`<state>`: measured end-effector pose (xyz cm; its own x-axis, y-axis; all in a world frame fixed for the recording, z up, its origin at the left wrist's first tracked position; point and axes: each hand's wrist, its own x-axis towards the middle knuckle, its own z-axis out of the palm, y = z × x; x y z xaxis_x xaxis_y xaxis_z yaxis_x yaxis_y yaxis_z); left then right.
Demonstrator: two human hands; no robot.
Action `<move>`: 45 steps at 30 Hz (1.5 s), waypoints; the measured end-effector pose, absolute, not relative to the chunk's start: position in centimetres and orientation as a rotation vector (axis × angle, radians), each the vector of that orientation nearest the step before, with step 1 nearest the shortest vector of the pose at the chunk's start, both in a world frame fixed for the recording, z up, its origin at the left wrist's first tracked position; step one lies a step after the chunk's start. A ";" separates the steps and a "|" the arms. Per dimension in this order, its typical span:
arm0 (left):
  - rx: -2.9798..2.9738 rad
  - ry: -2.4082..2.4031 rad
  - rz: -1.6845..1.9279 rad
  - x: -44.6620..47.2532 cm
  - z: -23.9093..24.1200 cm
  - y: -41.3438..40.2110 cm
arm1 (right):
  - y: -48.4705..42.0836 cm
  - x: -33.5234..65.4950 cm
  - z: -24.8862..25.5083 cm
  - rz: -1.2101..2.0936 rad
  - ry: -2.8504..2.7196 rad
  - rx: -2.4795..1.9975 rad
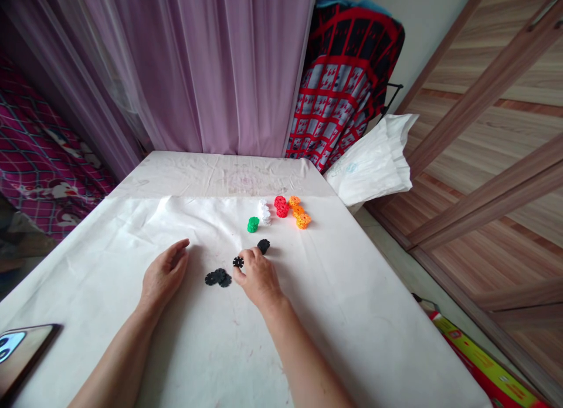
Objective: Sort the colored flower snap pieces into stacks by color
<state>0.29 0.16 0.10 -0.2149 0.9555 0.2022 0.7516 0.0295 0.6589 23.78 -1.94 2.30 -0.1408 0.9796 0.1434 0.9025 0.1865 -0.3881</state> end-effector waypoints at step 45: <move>1.737 2.023 0.967 0.5 0.4 0.1 | -2.9 22.8 1.7 0.413 -1.885 -1.714</move>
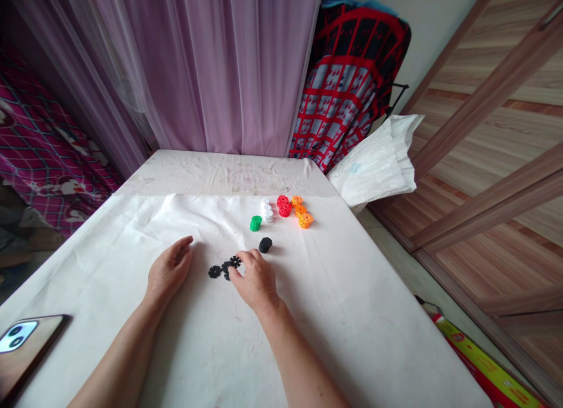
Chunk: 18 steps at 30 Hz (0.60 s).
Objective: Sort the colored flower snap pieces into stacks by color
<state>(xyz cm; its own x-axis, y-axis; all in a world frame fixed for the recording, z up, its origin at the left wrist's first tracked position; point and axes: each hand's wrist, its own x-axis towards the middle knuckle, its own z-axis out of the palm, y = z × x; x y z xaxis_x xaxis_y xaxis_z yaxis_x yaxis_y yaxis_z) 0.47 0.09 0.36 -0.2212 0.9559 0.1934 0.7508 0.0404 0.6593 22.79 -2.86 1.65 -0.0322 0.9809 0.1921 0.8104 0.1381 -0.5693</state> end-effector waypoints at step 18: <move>1.792 2.032 0.984 0.2 -0.1 0.3 | -0.3 28.5 2.8 0.107 -1.747 -1.863</move>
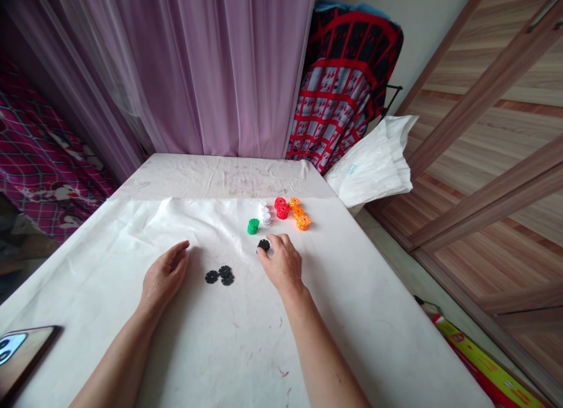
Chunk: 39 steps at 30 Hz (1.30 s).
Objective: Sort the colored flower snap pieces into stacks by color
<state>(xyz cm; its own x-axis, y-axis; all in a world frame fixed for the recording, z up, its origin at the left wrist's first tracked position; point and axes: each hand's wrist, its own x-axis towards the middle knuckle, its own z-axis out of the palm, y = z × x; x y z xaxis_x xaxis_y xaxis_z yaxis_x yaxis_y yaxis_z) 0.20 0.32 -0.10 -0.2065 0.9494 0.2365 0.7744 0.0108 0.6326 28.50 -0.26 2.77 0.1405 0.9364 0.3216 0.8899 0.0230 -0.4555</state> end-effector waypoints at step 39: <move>1.777 2.031 0.941 0.1 -0.1 0.2 | -0.4 28.1 3.8 0.062 -1.743 -1.996</move>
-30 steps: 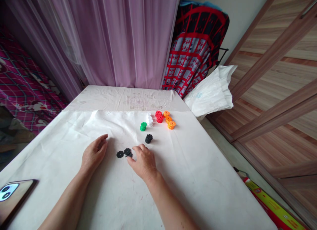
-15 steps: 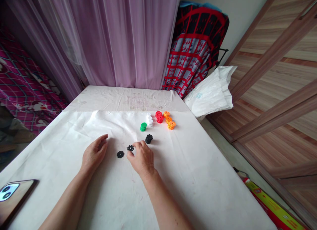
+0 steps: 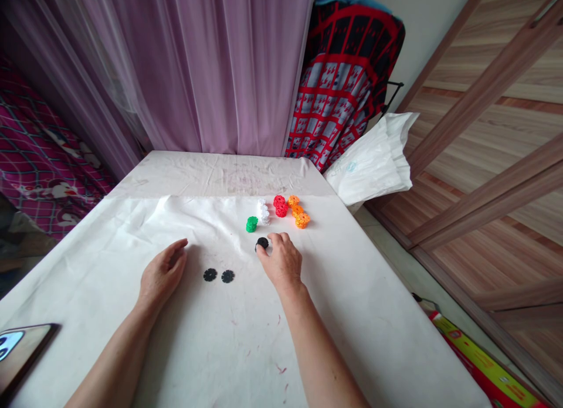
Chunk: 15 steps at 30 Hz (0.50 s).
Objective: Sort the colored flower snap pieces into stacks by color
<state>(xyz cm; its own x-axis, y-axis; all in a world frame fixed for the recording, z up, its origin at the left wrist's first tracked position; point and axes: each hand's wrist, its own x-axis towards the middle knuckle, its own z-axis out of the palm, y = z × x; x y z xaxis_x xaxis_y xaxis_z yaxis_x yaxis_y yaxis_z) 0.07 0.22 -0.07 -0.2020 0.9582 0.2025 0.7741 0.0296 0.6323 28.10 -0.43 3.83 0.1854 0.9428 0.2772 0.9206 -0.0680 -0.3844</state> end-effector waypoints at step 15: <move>1.759 2.025 0.957 0.4 0.1 0.2 | -4.7 21.6 2.5 0.447 -2.138 -1.851</move>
<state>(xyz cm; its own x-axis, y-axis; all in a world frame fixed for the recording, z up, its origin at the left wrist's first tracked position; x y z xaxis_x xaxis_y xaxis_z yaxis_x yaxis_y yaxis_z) 0.37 0.22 0.09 -0.2105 0.9568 0.2006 0.7625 0.0322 0.6462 21.65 -4.69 2.55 -0.1414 0.9899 0.0072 0.9042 0.1322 -0.4061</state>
